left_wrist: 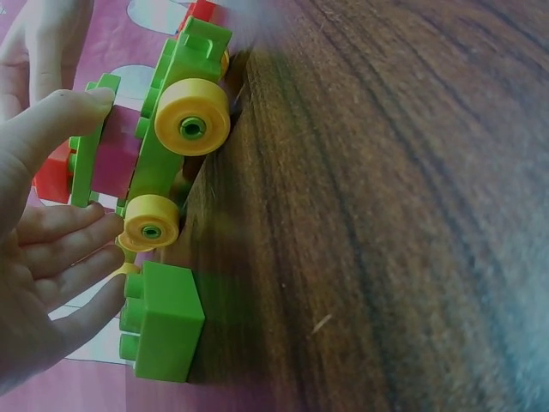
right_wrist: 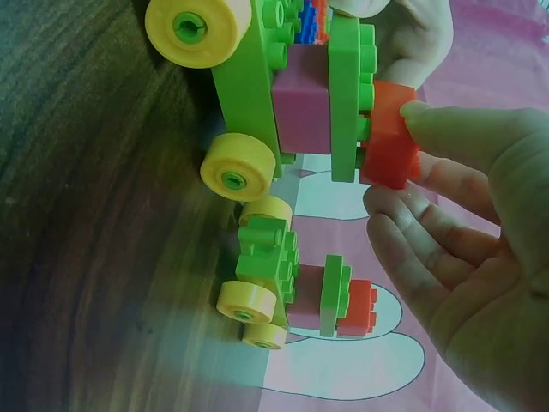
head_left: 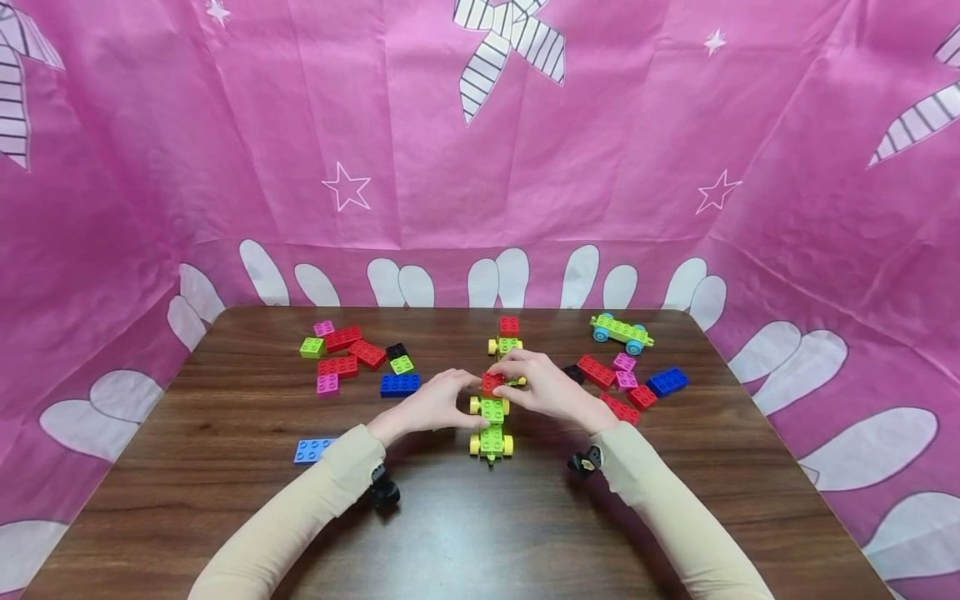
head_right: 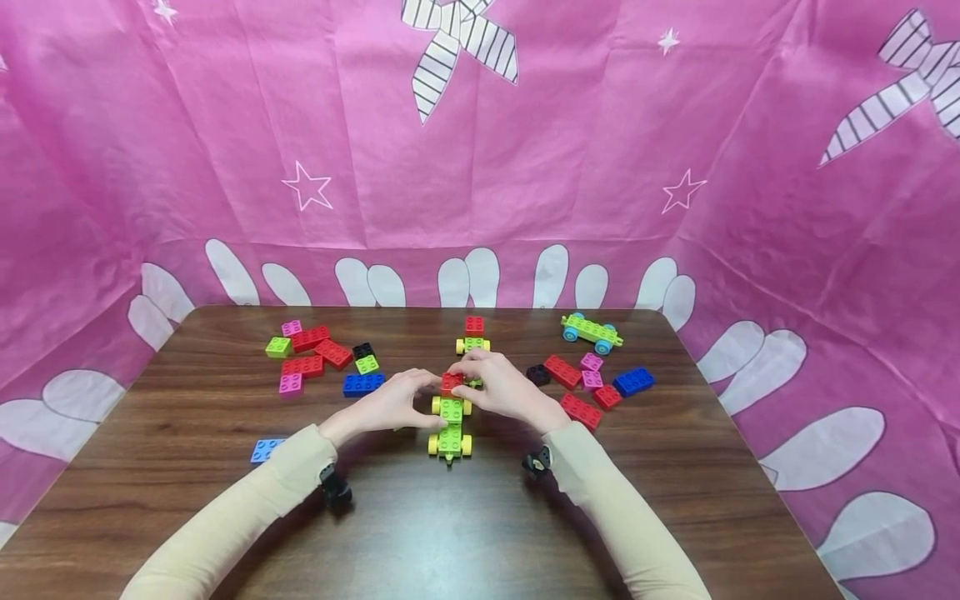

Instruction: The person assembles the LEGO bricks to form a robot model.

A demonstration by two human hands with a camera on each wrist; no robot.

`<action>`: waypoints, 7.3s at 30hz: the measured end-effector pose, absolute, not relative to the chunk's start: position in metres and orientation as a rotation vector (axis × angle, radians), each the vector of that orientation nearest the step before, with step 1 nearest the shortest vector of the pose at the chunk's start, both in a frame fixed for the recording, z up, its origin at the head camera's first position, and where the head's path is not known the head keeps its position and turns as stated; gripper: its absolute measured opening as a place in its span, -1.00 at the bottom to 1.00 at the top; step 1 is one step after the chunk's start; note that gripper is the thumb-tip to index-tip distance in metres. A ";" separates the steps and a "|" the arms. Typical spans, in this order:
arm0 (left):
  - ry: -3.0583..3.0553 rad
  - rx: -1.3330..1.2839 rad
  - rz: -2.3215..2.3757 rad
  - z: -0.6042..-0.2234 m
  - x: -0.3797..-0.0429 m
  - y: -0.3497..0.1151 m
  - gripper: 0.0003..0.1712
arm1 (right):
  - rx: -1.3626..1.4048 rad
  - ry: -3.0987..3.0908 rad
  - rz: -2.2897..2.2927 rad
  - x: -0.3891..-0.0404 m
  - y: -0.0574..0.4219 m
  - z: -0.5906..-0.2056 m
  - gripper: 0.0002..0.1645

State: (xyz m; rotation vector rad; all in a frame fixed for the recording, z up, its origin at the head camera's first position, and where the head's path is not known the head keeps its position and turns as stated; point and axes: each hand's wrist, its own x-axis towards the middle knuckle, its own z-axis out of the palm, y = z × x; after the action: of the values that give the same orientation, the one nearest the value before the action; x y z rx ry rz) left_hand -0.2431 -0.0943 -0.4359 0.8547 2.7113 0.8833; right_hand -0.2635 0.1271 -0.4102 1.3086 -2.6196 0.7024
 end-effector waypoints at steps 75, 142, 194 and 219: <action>2.620 0.879 0.953 -0.436 -0.246 -0.096 -0.17 | 1.248 -2.646 0.706 -0.257 0.128 -0.412 -0.62; 2.603 0.901 1.024 -0.437 -0.243 -0.095 -0.22 | 1.138 -2.729 0.888 -0.257 0.136 -0.416 -0.71; 2.851 1.140 0.547 -0.443 -0.229 -0.100 -0.22 | 1.081 -2.732 0.904 -0.252 0.143 -0.425 -0.67; 2.912 1.214 0.394 -0.437 -0.225 -0.098 -0.16 | 1.083 -2.751 0.960 -0.250 0.146 -0.423 -0.65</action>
State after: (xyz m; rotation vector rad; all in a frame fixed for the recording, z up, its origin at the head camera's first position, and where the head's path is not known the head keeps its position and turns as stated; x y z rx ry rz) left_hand -0.2247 -0.0977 -0.4373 1.2142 2.9115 0.3937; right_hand -0.2499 0.1455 -0.4226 1.0831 -2.7507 0.9598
